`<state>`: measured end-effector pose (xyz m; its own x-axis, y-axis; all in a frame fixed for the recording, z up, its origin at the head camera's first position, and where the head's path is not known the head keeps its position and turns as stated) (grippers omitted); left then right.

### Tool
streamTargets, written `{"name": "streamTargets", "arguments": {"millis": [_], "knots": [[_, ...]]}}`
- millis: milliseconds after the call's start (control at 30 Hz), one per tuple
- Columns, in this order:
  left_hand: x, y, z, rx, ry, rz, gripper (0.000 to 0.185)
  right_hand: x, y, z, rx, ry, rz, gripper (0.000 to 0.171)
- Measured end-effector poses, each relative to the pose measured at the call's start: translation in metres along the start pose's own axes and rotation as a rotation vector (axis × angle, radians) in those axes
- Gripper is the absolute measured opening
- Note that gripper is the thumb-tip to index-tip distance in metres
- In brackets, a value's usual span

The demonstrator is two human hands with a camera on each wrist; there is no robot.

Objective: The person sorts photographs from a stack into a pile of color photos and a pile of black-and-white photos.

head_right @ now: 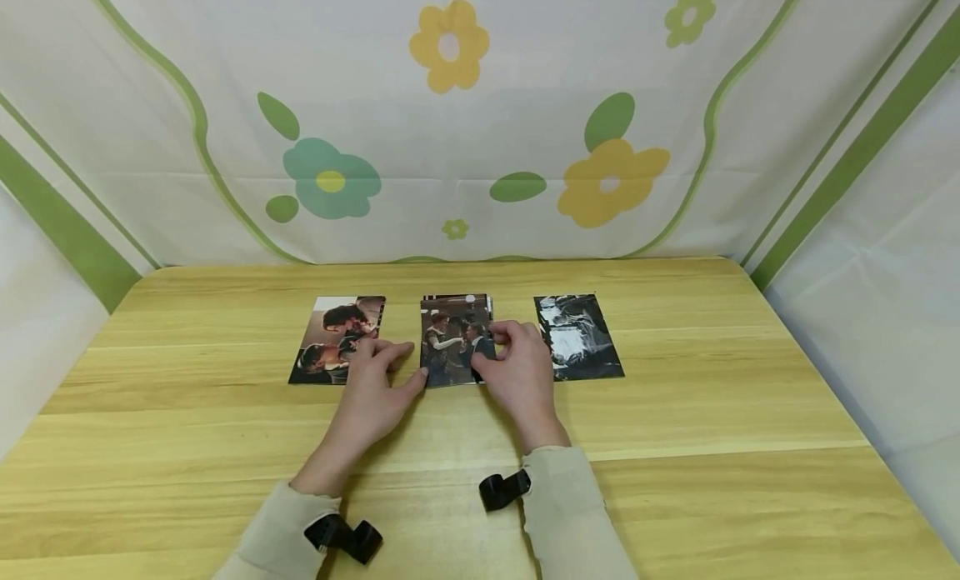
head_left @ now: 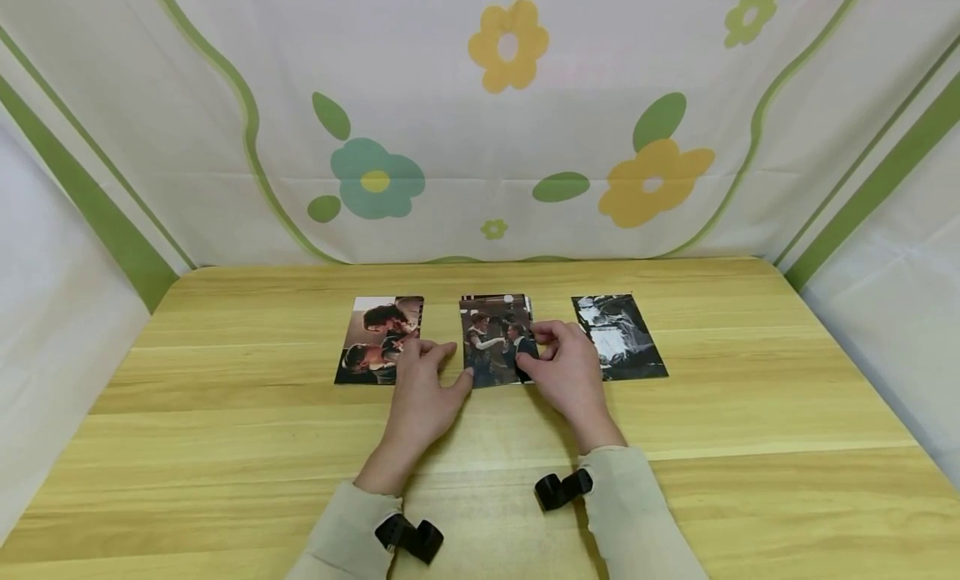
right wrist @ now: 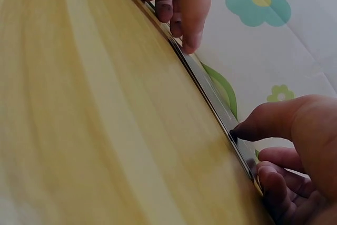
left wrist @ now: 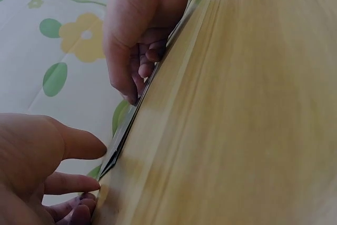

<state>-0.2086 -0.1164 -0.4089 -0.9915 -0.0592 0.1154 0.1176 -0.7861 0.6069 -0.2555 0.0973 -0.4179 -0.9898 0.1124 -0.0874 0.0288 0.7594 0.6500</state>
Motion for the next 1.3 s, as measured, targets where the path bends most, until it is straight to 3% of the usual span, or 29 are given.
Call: {"name": "streamTargets", "arguments": {"millis": [633, 1300], "knots": [[-0.0004, -0.001, 0.006, 0.042, -0.067, 0.013, 0.045, -0.0012, -0.0011, -0.0038, -0.023, 0.023, 0.008, 0.046], [-0.0005, -0.004, 0.0029, 0.026, -0.05, 0.006, 0.044, -0.002, -0.0025, -0.0027, -0.016, 0.004, -0.003, 0.055]]}}
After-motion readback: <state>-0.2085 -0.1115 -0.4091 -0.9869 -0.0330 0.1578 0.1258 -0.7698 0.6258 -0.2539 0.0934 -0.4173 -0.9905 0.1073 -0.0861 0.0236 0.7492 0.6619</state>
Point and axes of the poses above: each hand's wrist, its own x-axis towards the middle knuckle, its own y-axis out of the back of the hand, z = x × y, the point moved 10 cm from there along x, towards the middle knuckle, and after that the axes turned 5 degrees about -y, right-handed, at the moved point
